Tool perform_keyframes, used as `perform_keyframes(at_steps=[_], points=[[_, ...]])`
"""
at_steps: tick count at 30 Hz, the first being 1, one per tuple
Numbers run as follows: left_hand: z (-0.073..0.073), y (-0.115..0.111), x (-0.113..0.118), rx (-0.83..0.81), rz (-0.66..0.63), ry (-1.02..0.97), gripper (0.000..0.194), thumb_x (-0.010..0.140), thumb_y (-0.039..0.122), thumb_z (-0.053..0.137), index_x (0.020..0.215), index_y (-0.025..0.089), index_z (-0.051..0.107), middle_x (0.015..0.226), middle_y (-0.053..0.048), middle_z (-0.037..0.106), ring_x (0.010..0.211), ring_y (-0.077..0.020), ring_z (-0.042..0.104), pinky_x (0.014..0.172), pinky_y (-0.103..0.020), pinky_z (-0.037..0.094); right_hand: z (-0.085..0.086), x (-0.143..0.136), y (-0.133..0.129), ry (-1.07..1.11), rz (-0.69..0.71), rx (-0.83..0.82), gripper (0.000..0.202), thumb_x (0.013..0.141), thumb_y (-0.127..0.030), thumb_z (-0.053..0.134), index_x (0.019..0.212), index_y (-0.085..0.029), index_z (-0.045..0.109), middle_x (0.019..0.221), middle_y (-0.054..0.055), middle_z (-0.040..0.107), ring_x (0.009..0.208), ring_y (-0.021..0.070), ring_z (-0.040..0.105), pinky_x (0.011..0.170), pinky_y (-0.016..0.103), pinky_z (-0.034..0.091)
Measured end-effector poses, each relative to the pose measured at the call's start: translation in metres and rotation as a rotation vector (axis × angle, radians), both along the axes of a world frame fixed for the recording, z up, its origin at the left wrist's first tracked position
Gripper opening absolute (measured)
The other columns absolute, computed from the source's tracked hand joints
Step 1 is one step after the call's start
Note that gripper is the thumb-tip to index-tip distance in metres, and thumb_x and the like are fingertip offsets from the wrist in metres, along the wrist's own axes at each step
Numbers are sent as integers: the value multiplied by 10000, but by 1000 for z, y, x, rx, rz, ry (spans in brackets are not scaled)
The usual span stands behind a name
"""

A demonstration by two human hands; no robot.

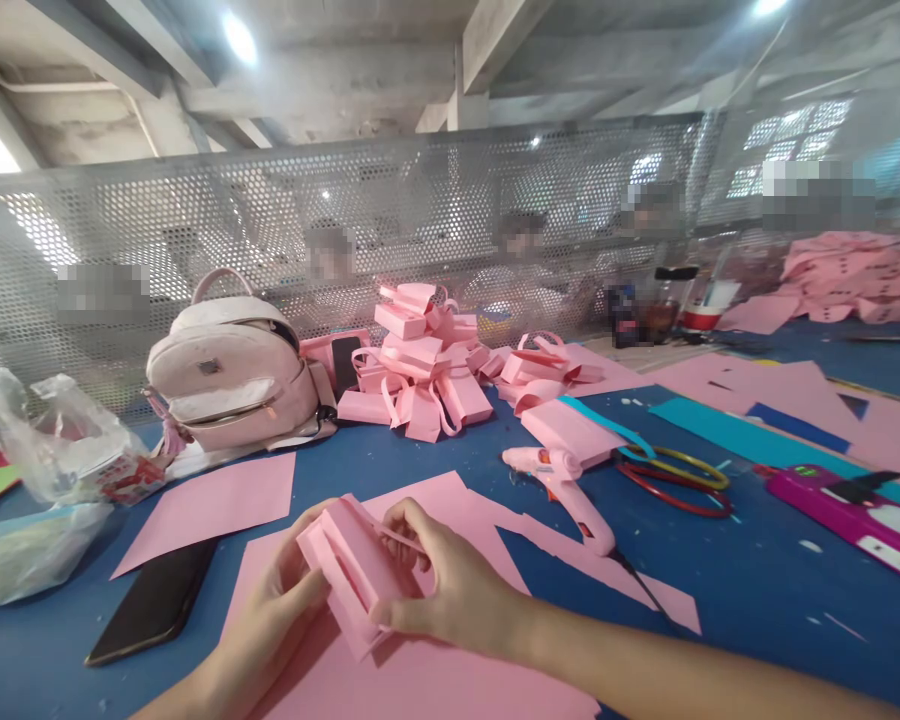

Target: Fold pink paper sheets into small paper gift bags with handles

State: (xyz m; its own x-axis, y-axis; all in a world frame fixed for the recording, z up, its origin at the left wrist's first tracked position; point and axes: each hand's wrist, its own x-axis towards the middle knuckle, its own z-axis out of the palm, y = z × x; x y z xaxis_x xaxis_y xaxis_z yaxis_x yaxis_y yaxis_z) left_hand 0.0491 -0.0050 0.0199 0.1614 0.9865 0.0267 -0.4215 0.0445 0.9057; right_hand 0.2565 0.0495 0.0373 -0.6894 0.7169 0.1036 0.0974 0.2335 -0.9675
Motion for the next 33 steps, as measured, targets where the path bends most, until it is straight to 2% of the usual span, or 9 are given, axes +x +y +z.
perform_keyframes(at_steps=[5,13,16,20,24,28,33], points=[[-1,0,-1,-13,-6,9,480,863,408,731,1292,278,558,1289,-103,614,1222,-325,550,972,-399,474,0,0,-2,-62,-8,25,374,790,-360,747,999,-230,465,930,-28,483,843,155,453,781,273,388],[1,-1,0,-27,-5,3,458,870,387,727,1288,297,564,1326,-82,592,1263,-318,521,978,-383,475,2,1,-2,-57,17,25,309,854,-377,690,1018,-211,487,977,-3,522,890,176,505,812,299,404],[1,-1,0,-30,-7,1,444,885,379,710,1296,303,558,1329,-78,594,1277,-320,512,996,-395,465,1,2,-2,-51,12,32,330,853,-426,690,1015,-211,499,964,-3,528,863,175,485,789,300,395],[0,-3,-1,-49,-19,-9,486,901,373,690,1354,318,524,1373,-80,574,1280,-324,518,1033,-419,443,0,0,-1,9,24,-8,314,926,-496,581,1021,-210,496,964,9,527,867,182,488,793,315,393],[-6,-3,-4,-63,-44,-43,587,907,366,685,1440,370,439,1452,-65,519,1317,-320,494,1074,-439,414,-2,0,1,16,-33,-17,339,895,-494,636,998,-219,467,873,-27,445,781,150,421,725,283,367],[-10,-1,-8,-44,-53,-51,648,907,344,685,1481,392,388,1482,-46,496,1362,-303,450,1117,-442,375,-6,0,5,8,-91,1,346,882,-487,650,853,-213,441,759,-54,383,691,130,352,636,262,305],[-6,0,-6,-26,-83,-61,668,916,313,671,1499,399,358,1487,-46,498,1376,-299,440,1129,-453,357,-2,-3,1,62,-96,-28,466,904,-504,600,704,-226,285,698,-65,237,623,111,270,564,256,235]])
